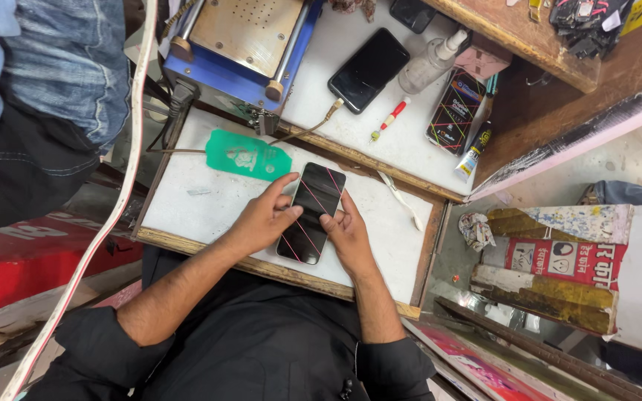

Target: The person reassembles a smartphone by placing the back cover onto the chassis, then applies adhesive along the edges. They secure the device by wrapping multiple rubber bands around it to hold the back cover in place while the adhesive sets.

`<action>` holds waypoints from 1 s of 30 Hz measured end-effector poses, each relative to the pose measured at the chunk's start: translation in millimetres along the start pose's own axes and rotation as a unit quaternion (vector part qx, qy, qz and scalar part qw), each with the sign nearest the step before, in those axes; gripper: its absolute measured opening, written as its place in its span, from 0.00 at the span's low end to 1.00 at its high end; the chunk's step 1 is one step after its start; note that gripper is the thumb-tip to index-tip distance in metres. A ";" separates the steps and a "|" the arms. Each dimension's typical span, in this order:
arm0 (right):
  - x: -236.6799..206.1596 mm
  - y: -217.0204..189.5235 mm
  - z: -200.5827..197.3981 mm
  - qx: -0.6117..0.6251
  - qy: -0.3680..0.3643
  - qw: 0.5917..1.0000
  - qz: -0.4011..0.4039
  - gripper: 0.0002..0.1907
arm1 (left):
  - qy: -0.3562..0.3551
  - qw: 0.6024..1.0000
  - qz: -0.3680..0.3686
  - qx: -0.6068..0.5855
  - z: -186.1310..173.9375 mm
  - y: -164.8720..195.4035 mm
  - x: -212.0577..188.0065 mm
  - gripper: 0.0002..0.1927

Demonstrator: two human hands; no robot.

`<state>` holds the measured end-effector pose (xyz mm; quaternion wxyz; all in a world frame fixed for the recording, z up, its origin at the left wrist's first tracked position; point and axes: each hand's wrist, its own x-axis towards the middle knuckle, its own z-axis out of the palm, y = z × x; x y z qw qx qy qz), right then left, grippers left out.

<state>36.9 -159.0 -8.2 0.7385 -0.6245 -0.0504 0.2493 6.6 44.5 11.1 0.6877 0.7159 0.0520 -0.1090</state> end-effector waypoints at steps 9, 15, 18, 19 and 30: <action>-49.1 14.9 -2.8 -0.216 -0.020 0.974 -0.063 0.37 | -0.008 0.975 -0.051 -0.216 -6.3 -14.9 3.3 0.31; -55.8 34.5 0.6 -0.379 0.065 0.916 -0.110 0.30 | -0.020 0.977 -0.044 -0.210 -4.7 -15.1 5.5 0.31; -57.9 41.6 0.9 -0.404 0.075 0.902 -0.135 0.27 | -0.023 0.979 -0.055 -0.193 -5.3 -17.4 5.5 0.30; -58.0 42.7 1.0 -0.405 0.077 0.900 -0.140 0.27 | -0.025 0.981 -0.059 -0.185 -5.8 -18.3 5.8 0.30; -28.9 -15.1 -1.3 -0.373 0.171 0.908 -0.080 0.14 | -0.058 0.982 -0.072 -0.163 -10.9 -12.3 7.0 0.33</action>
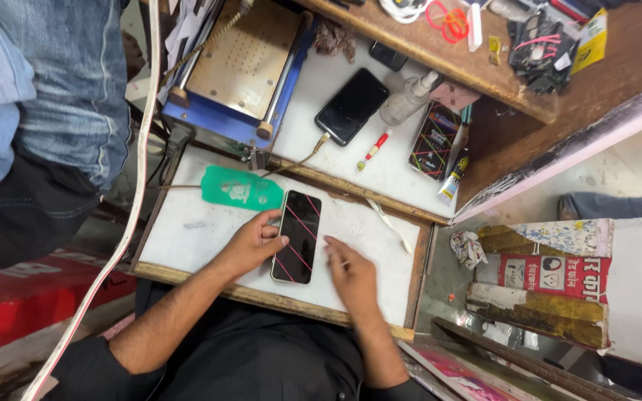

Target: The person reassembles a smartphone by placing the back cover onto the chassis, then applies adhesive along the edges. They secure the device by wrapping multiple rubber bands around it to hold the back cover in place while the adhesive sets.

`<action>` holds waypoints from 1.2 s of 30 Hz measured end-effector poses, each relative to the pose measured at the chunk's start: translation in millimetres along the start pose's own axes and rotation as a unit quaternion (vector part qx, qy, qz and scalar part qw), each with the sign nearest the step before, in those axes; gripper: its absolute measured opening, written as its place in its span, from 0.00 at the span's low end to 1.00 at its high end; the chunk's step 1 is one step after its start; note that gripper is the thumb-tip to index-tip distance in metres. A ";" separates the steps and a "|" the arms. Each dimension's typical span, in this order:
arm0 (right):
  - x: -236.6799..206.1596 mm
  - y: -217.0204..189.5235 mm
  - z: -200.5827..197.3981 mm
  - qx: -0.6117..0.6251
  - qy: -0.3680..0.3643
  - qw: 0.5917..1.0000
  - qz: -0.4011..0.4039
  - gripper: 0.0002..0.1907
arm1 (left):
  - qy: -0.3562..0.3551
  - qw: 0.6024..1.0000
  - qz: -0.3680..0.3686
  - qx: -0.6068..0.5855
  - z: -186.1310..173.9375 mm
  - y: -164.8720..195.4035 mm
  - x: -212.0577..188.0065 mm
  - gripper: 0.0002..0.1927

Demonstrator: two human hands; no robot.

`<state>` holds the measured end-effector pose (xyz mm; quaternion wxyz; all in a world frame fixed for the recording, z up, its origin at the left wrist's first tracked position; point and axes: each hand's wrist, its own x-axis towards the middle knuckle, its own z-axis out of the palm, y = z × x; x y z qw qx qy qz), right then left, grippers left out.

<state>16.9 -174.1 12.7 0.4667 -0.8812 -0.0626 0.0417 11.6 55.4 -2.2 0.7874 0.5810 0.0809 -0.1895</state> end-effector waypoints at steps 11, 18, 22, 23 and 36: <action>204.4 -114.6 -152.1 -0.230 0.193 0.902 -0.310 0.04 | 0.007 0.999 0.027 0.028 7.5 11.5 -5.5 0.34; 275.9 -146.0 -154.1 -0.320 0.123 0.909 -0.239 0.11 | 0.013 1.000 0.015 0.014 8.8 20.3 -7.5 0.34; 281.1 -152.5 -154.1 -0.375 0.107 0.897 -0.207 0.11 | -0.003 1.000 0.005 -0.015 7.2 19.7 -7.2 0.33; 278.4 -153.6 -155.3 -0.387 0.113 0.884 -0.236 0.11 | -0.002 1.000 0.003 -0.017 6.6 19.0 -7.2 0.33; 282.2 -170.0 -167.5 -0.297 0.068 0.883 -0.357 0.07 | -0.012 0.998 0.006 -0.062 -0.8 20.7 -15.6 0.31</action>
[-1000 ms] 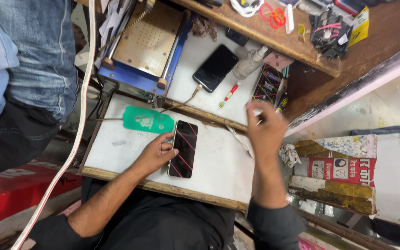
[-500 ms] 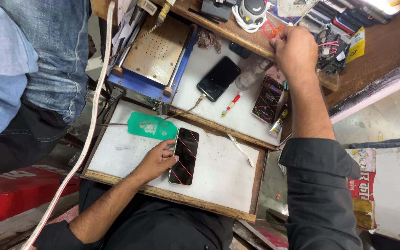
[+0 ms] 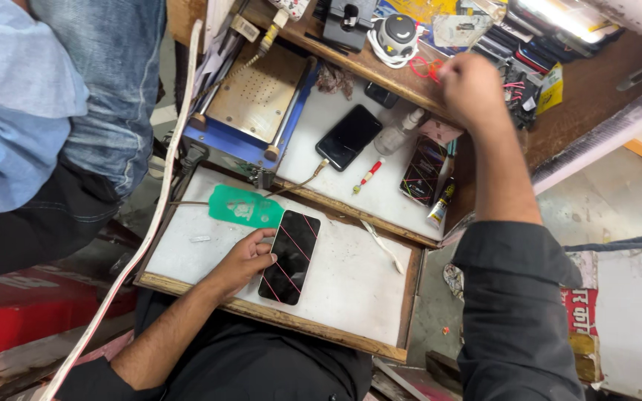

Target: The person reassembles a smartphone by placing the back cover onto the chassis, then applies adhesive along the edges. They secure the device by wrapping multiple rubber bands around it to hold the back cover in place while the adhesive sets.

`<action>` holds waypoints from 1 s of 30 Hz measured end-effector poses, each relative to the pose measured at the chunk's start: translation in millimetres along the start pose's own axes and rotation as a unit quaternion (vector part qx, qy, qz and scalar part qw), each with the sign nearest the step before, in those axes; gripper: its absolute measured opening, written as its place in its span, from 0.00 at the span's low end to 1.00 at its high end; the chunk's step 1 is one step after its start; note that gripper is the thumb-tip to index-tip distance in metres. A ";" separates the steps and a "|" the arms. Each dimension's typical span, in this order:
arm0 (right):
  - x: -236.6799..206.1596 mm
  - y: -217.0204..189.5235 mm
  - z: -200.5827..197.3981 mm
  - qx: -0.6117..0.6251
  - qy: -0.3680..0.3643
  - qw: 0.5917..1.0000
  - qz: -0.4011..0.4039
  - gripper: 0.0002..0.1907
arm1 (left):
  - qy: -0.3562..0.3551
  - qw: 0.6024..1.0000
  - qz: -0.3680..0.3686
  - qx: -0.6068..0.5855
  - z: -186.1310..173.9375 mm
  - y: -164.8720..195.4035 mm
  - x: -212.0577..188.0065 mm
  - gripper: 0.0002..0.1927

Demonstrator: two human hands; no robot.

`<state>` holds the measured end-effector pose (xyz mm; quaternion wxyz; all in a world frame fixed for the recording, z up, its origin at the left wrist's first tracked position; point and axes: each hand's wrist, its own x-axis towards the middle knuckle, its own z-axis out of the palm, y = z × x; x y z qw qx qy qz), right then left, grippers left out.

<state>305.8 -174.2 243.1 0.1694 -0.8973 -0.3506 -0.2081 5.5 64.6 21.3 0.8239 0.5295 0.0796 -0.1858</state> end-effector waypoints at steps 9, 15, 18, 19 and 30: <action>-69.1 -14.0 -9.3 0.619 -0.075 0.713 0.321 0.14 | -0.036 0.992 -0.009 -0.117 -2.7 11.9 -1.9 0.27; -207.6 -82.5 85.7 0.680 -0.164 0.622 0.352 0.09 | -0.066 0.981 -0.016 -0.179 -5.1 0.6 -5.5 0.28; -262.0 -126.0 129.8 0.681 -0.187 0.593 0.387 0.13 | -0.079 0.981 -0.022 -0.175 0.7 -10.0 -11.8 0.27; -271.0 -138.2 135.0 0.687 -0.192 0.574 0.402 0.12 | -0.081 0.983 -0.021 -0.165 3.4 -11.4 -13.0 0.27; -303.1 -172.4 124.1 0.646 -0.172 0.660 0.343 0.09 | -0.260 0.948 -0.048 -0.177 13.4 -10.1 -32.3 0.32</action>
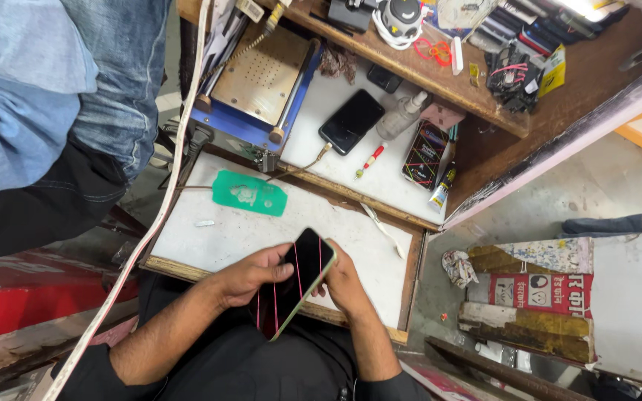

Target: The person reassembles a smartphone by placing the back cover onto the chassis, then applies adhesive along the edges. They secure the device by wrapping multiple rubber bands around it to hold the back cover in place while the adhesive sets.

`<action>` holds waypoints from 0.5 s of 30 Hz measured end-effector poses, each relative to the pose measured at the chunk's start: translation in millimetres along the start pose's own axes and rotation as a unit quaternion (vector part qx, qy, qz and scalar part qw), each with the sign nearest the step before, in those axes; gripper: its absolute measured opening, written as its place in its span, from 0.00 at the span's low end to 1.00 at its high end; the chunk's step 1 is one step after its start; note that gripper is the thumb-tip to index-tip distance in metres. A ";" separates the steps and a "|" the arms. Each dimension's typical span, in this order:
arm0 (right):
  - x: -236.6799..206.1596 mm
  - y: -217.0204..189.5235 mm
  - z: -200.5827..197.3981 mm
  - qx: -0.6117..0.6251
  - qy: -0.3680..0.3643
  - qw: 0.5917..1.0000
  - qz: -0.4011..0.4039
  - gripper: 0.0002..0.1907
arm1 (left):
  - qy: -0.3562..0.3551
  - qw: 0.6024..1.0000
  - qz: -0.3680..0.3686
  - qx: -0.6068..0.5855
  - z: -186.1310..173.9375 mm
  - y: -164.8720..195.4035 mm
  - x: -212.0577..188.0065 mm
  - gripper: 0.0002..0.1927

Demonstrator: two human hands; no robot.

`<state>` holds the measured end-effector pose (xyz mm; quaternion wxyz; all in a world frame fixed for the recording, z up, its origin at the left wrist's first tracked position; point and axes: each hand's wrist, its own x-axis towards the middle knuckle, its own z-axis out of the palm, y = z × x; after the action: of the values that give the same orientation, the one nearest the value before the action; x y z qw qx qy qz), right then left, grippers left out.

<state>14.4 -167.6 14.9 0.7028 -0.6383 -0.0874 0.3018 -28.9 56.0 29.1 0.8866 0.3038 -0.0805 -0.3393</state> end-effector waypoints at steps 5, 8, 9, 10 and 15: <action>-3.2 1.3 -27.5 0.005 -0.053 0.999 0.012 0.13 | -0.034 0.997 -0.064 0.031 -6.0 5.7 -4.8 0.32; 2.7 -13.1 -42.9 0.320 -0.036 0.945 0.050 0.25 | -0.069 0.982 -0.117 0.130 -13.6 6.4 -7.3 0.30; 2.9 -17.5 -48.7 0.341 -0.077 0.936 0.026 0.28 | -0.088 0.968 -0.131 0.194 -15.6 6.2 -6.1 0.29; 0.4 -18.5 -52.1 0.364 -0.114 0.925 -0.002 0.33 | -0.110 0.949 -0.146 0.257 -16.6 5.7 -5.2 0.28; -12.3 -22.0 -42.2 0.023 -0.080 0.994 -0.074 0.26 | 0.086 0.977 -0.060 0.188 -21.5 16.7 -7.1 0.25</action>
<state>32.9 -209.8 31.9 0.7284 -0.5876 -0.1829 0.3011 -17.6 80.8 22.2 0.7951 0.4976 -0.0484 -0.3435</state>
